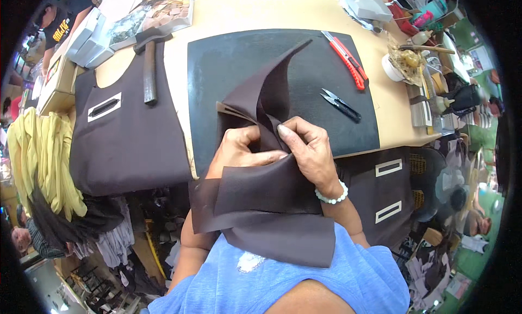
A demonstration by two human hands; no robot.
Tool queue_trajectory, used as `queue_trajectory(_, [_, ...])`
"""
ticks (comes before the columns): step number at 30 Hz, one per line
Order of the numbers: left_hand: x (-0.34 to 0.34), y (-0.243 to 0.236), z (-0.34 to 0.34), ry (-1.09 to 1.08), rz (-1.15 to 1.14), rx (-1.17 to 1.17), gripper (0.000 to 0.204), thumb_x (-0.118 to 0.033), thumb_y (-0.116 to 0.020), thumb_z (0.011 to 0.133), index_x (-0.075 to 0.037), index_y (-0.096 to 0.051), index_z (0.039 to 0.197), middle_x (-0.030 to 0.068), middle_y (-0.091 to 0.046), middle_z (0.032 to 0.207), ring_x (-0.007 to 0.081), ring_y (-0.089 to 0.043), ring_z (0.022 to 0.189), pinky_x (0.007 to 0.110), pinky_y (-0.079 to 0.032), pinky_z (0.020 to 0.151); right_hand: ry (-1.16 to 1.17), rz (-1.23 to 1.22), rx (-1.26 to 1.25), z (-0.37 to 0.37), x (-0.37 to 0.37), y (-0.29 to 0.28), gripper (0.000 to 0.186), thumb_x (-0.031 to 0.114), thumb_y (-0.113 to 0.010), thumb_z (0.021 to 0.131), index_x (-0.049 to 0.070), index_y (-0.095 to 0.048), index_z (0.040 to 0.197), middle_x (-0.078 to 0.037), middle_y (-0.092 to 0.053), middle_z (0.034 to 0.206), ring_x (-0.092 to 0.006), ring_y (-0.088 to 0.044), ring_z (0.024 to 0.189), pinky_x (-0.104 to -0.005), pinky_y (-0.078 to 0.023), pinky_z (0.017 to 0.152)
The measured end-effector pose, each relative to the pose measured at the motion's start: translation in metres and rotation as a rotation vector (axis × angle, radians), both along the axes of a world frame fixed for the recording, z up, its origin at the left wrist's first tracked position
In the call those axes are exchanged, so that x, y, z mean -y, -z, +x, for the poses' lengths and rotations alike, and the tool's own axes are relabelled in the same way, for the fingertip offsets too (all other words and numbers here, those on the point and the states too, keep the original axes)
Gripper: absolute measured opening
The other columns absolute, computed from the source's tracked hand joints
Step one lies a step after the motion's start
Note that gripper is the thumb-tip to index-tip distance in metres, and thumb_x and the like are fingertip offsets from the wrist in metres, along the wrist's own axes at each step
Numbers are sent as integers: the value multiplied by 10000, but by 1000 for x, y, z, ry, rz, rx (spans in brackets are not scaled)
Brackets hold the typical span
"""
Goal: The person cuts a rectangular slot in a piece of leather using a metal template and a utility knife, trims the corners with snips, applies adhesive to the edges, folds them over, and flattens the folds with a hammer.
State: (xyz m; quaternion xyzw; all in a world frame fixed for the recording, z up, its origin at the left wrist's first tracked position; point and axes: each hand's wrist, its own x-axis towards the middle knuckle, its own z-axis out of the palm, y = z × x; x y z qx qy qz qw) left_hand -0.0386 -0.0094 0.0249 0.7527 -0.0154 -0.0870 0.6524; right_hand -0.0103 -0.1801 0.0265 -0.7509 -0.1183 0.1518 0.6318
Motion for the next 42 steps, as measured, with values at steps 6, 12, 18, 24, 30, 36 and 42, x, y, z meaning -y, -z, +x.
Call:
queue_trajectory(6, [-69, -7, -53, -462, -106, 223, 228, -138, -694, 731, 29, -646, 879, 96, -625, 759, 169, -597, 709, 290, -473, 660, 148, 130, 85, 10, -34, 7, 278, 232, -486, 933, -33, -551, 883, -47, -511, 706, -123, -433, 681, -299, -395, 629])
queue_trajectory(12, [-164, 26, -107, -736, 673, 44, 194, -132, -659, 769, 19, -637, 889, 87, -624, 796, 162, -596, 748, 292, -474, 693, -445, 69, -101, 6, -118, -9, 350, 219, -461, 928, -25, -426, 1176, -254, -519, 1148, -342, -503, 1105, -393, -370, 964])
queue_trajectory(18, [-158, 8, -91, -676, 733, 112, 163, -126, -624, 807, 8, -629, 900, 77, -622, 834, 154, -595, 787, 294, -475, 726, -315, 284, 67, 11, -111, 5, 499, 205, -540, 883, -1, -348, 1295, -228, -488, 1230, -303, -515, 1117, -384, -420, 936])
queue_trajectory(24, [-110, -67, -31, -619, 611, 516, 139, -121, -588, 845, -3, -620, 911, 67, -621, 871, 146, -595, 826, 296, -476, 759, -84, 320, -81, 33, -50, 17, 436, 220, -538, 915, 34, -406, 1286, -118, -500, 1222, -191, -527, 1068, -302, -437, 890])
queue_trajectory(30, [-26, -84, 68, -336, 354, 749, 123, -115, -553, 883, -13, -611, 922, 58, -620, 908, 138, -594, 866, 298, -477, 792, 197, 443, -197, 47, 27, 30, 486, 353, -503, 928, 66, -397, 1306, -101, -489, 1236, -189, -532, 1061, -282, -440, 854])
queue_trajectory(36, [-21, 11, 130, 59, 299, 660, 256, -191, -596, 860, 16, -604, 1012, 156, -541, 1156, 296, -480, 1139, 377, -410, 935, 157, 678, -307, 48, 40, 21, 568, 417, -488, 924, 76, -303, 1339, -104, -503, 1215, -188, -558, 1031, -318, -472, 842])
queue_trajectory(42, [-72, 23, 106, -151, 1231, 724, 493, -365, -587, 841, -48, -535, 1214, 224, -395, 1345, 378, -328, 1279, 547, -288, 1014, 261, 502, -211, 43, 23, 21, 584, 214, -615, 871, 67, -295, 1336, -103, -530, 1150, -214, -595, 973, -336, -503, 806])
